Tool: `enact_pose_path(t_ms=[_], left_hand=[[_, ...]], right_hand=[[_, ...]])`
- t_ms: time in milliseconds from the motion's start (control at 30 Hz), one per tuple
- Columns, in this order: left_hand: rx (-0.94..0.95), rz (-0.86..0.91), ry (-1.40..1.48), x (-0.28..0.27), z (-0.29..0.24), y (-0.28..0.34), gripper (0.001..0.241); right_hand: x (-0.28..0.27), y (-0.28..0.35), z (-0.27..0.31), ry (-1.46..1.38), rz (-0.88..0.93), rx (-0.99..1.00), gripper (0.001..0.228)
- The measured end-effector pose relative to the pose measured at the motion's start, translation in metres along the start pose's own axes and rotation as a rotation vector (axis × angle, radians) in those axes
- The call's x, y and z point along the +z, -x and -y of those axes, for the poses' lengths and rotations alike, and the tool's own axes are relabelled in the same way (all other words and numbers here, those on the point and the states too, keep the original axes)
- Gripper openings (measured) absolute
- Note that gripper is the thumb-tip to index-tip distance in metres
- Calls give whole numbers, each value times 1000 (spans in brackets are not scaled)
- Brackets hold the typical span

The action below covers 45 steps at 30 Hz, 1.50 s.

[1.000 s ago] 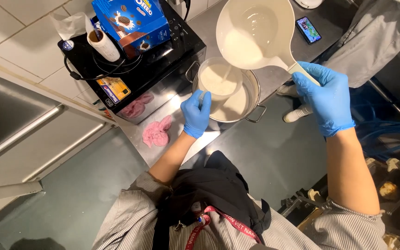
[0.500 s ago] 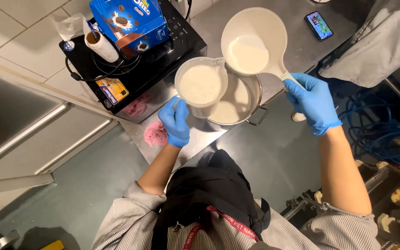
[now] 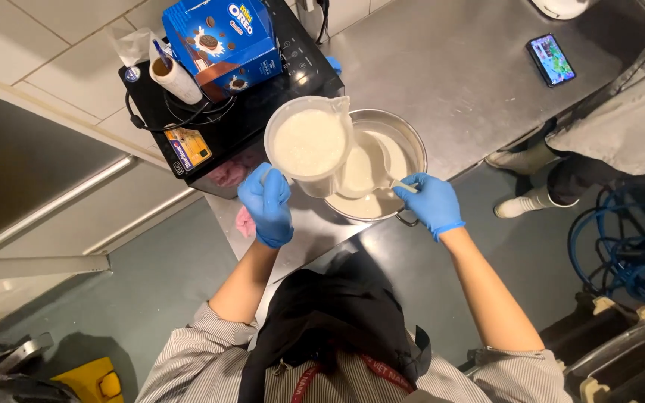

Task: The person organizes plastic dessert cups on a tray, pours a liquid mixture from a large pot into a measuring cup, and then fills the plastic cups with the liquid.

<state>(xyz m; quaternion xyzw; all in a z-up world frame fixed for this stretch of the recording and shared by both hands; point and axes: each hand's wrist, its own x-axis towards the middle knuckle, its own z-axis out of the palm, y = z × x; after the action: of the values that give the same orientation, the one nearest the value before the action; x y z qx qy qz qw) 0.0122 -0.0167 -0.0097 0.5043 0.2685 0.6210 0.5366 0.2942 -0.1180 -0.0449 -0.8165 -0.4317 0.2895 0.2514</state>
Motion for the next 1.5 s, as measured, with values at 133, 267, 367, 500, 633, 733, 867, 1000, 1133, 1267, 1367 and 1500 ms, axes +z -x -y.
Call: enact_pose_path(t_ms=[133, 267, 367, 500, 633, 733, 867, 1000, 1133, 1267, 1367, 1500], left_hand=[[-54, -39, -55, 9, 3, 4, 30], [-102, -47, -100, 14, 8, 5, 26], [-131, -54, -132, 19, 8, 8, 24], [-124, -57, -149, 21, 10, 9, 24], [-89, -22, -194, 28, 1, 8, 24], [-35, 13, -251, 33, -4, 7, 23], [22, 33, -339, 39, -1, 9, 22], [41, 5, -371, 42, -10, 9, 20], [81, 44, -380, 22, -6, 18, 23], [66, 86, -336, -10, -2, 25, 23], [99, 111, -320, -37, 3, 33, 19], [63, 89, -416, -84, 29, 46, 30]], right_hand=[[2, -4, -1, 49, -48, -96, 39], [-7, -5, 5, 144, -76, -123, 38], [-13, -5, 4, 142, -79, -156, 43], [-9, -9, -17, 184, -139, -239, 40], [-15, -4, -13, 271, -273, -373, 36], [-28, 22, 23, 320, -467, -542, 33], [-34, 70, 84, -188, -373, -522, 17], [-17, 95, 110, -277, -417, -616, 14], [14, 106, 108, -490, -291, -567, 12], [49, 121, 103, -562, -226, -370, 22], [76, 131, 98, -555, -188, -321, 25], [112, 145, 95, -484, -191, -292, 25]])
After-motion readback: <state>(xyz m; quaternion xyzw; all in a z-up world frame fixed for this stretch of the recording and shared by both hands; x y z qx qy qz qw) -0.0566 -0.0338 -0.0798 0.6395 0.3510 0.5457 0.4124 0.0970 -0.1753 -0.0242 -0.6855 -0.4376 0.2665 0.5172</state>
